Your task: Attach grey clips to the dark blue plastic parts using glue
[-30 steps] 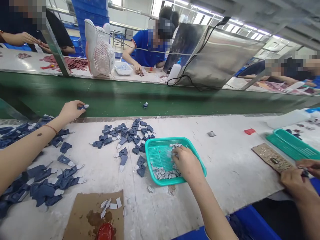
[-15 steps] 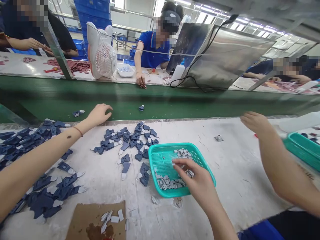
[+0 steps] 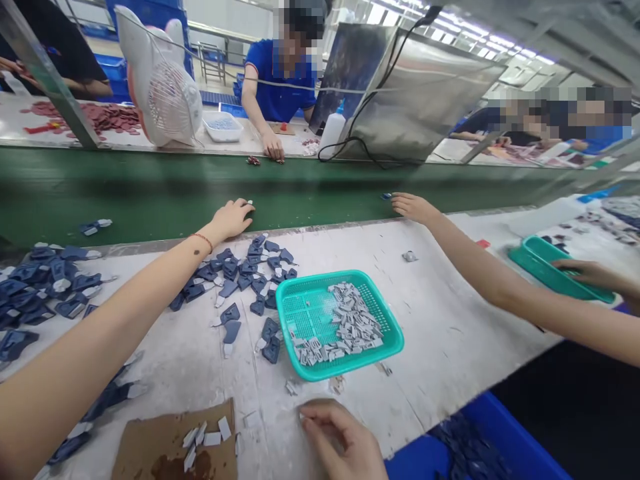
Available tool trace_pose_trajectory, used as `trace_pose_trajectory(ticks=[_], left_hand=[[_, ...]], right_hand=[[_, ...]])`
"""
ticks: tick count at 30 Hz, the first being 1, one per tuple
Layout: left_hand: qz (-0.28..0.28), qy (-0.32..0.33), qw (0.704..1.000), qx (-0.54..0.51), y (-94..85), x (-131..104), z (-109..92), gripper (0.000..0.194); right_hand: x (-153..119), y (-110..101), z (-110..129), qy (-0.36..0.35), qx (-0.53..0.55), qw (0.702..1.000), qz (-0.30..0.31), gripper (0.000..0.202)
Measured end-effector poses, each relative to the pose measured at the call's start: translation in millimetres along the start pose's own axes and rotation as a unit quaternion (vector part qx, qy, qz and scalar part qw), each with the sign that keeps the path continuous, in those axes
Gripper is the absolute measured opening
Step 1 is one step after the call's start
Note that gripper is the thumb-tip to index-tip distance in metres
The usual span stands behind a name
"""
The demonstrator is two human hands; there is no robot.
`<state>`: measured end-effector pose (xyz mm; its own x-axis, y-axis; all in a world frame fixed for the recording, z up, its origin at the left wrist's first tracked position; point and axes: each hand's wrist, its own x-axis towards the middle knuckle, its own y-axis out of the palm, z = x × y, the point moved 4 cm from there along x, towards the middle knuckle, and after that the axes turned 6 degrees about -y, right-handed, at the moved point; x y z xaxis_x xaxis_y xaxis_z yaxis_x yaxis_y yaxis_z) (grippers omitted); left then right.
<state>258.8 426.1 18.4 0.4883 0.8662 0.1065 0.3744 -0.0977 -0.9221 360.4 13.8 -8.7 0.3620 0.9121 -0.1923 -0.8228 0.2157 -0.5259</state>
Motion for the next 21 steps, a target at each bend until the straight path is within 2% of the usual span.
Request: trace_pose_trajectory(ticks=[5,9,11,15,18,21], left_hand=[[-0.02,-0.08,0.994,-0.073,-4.6,-3,15,0.029],[-0.046,-0.14,0.97,-0.194,-18.9,-13,31,0.022],[-0.057,-0.174,0.944,-0.276,-29.0,-22,37,0.027],[-0.055,-0.212,0.869,-0.444,-52.3,-51,41,0.024],[-0.042,-0.214,0.819,-0.531,-68.5,-86,38,0.016],[-0.021,-0.214,0.785,-0.582,-78.7,-127,32,0.01]], right_hand=[[-3,-1,-7,-0.031,-0.014,0.999,-0.025,0.022],[-9,-5,-9,-0.025,-0.032,0.998,-0.053,0.025],[-14,-7,-6,-0.032,-0.057,0.996,-0.064,0.026],[-21,-3,0,-0.066,-0.133,0.985,-0.086,0.025],[-25,4,1,-0.088,-0.176,0.975,-0.099,0.024],[-26,10,0,-0.107,-0.187,0.971,-0.1,0.023]])
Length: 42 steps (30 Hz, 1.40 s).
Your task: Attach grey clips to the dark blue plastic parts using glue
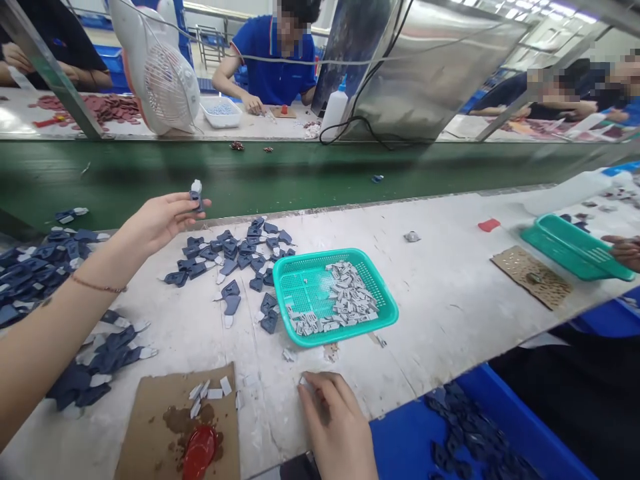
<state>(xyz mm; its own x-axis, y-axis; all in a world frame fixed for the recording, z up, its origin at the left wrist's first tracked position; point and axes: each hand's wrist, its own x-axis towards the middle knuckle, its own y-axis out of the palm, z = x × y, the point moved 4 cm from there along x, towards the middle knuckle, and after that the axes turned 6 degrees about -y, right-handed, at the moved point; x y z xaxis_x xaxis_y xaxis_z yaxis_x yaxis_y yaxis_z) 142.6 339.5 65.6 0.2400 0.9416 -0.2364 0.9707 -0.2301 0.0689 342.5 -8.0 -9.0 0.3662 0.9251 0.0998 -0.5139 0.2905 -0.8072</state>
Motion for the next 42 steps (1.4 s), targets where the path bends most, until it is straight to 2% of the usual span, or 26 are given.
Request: trace_pose_trajectory(ticks=[4,12,16,21,25,28,33,37,42], left_hand=[[0.007,-0.029,0.999,-0.035,-12.0,-54,7,0.004],[0.021,-0.084,0.994,-0.067,-41.9,-161,24,0.004],[-0.001,-0.092,0.995,-0.045,-53.3,-207,46,0.013],[-0.039,-0.117,0.991,-0.06,-56.6,-250,83,0.016],[-0.061,-0.138,0.986,-0.068,-52.4,-273,112,0.017],[-0.078,-0.153,0.982,-0.082,-48.5,-284,127,0.017],[-0.067,-0.143,0.981,-0.111,-45.6,-292,136,0.017],[-0.043,-0.134,0.984,-0.108,-47.7,-294,142,0.013],[-0.013,-0.113,0.986,-0.12,-48.4,-295,148,0.01]], right_hand=[[0,-1,2,-0.008,-0.005,1.0,0.02,0.024],[7,-11,9,-0.034,0.011,0.998,0.045,0.026],[9,-9,11,-0.053,0.002,0.998,0.043,0.027],[9,-11,14,-0.08,-0.005,0.996,0.05,0.023],[7,-10,41,-0.124,0.027,0.99,0.058,0.014],[1,-1,75,-0.163,0.088,0.975,0.119,0.009],[-8,17,121,-0.203,0.139,0.945,0.216,0.009],[-10,27,132,-0.202,0.14,0.933,0.261,0.012],[-10,32,137,-0.208,0.132,0.93,0.273,0.013]])
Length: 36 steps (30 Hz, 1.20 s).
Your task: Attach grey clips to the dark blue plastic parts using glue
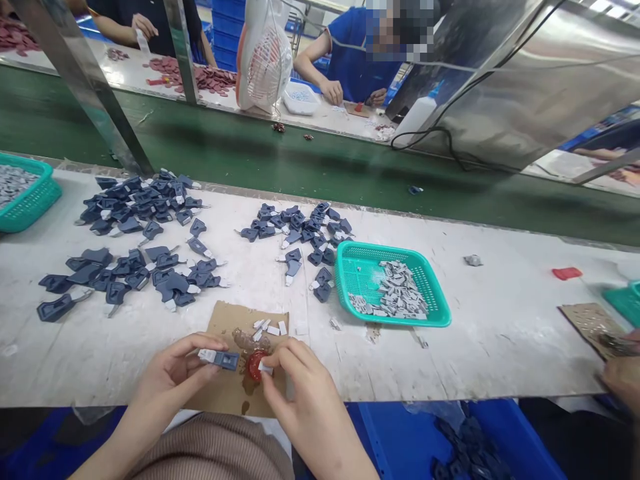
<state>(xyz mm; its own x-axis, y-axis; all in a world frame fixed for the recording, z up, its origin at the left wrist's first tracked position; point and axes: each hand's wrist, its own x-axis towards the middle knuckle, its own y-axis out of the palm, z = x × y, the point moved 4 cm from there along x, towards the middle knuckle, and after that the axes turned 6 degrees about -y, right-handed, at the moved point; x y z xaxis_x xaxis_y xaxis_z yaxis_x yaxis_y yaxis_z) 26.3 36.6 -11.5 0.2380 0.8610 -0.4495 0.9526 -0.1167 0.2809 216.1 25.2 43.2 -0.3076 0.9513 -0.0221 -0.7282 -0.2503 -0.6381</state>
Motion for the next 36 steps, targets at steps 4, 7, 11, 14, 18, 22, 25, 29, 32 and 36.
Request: trace_pose_trajectory(ticks=[4,7,11,14,18,22,25,29,32,36], left_hand=[[0.014,0.006,1.0,-0.014,1.5,1,3,0.008],[0.022,0.002,0.999,-0.026,3.2,1,6,0.01],[0.034,-0.012,0.999,-0.032,8.5,1,5,0.01],[0.048,-0.012,0.998,-0.044,16.4,2,0,0.011],[0.06,-0.005,0.996,-0.064,27.3,4,-8,0.012],[0.079,0.007,0.994,-0.075,33.8,4,-13,0.01],[0.083,0.029,0.993,-0.08,34.2,4,-16,0.012],[0.08,0.043,0.992,-0.085,33.5,4,-16,0.017],[0.078,0.049,0.991,-0.092,33.7,4,-15,0.02],[0.07,0.048,0.993,-0.084,33.3,5,-13,0.019]], right_hand=[[1,2,2,0.003,-0.015,1.0,0.005,0.014],[1,-1,4,0.015,-0.017,1.0,0.001,0.014],[3,-13,5,0.045,0.026,0.998,-0.042,0.009],[3,-22,2,0.072,0.118,0.988,-0.07,0.008],[6,-24,-1,0.089,0.245,0.963,-0.071,0.011],[12,-23,7,0.087,0.254,0.962,-0.049,0.012],[17,-22,16,0.081,0.216,0.972,-0.034,0.007],[20,-22,24,0.066,0.175,0.982,-0.024,0.004],[21,-22,27,0.059,0.152,0.986,-0.025,0.004],[24,-21,28,0.051,0.142,0.988,-0.026,0.005]])
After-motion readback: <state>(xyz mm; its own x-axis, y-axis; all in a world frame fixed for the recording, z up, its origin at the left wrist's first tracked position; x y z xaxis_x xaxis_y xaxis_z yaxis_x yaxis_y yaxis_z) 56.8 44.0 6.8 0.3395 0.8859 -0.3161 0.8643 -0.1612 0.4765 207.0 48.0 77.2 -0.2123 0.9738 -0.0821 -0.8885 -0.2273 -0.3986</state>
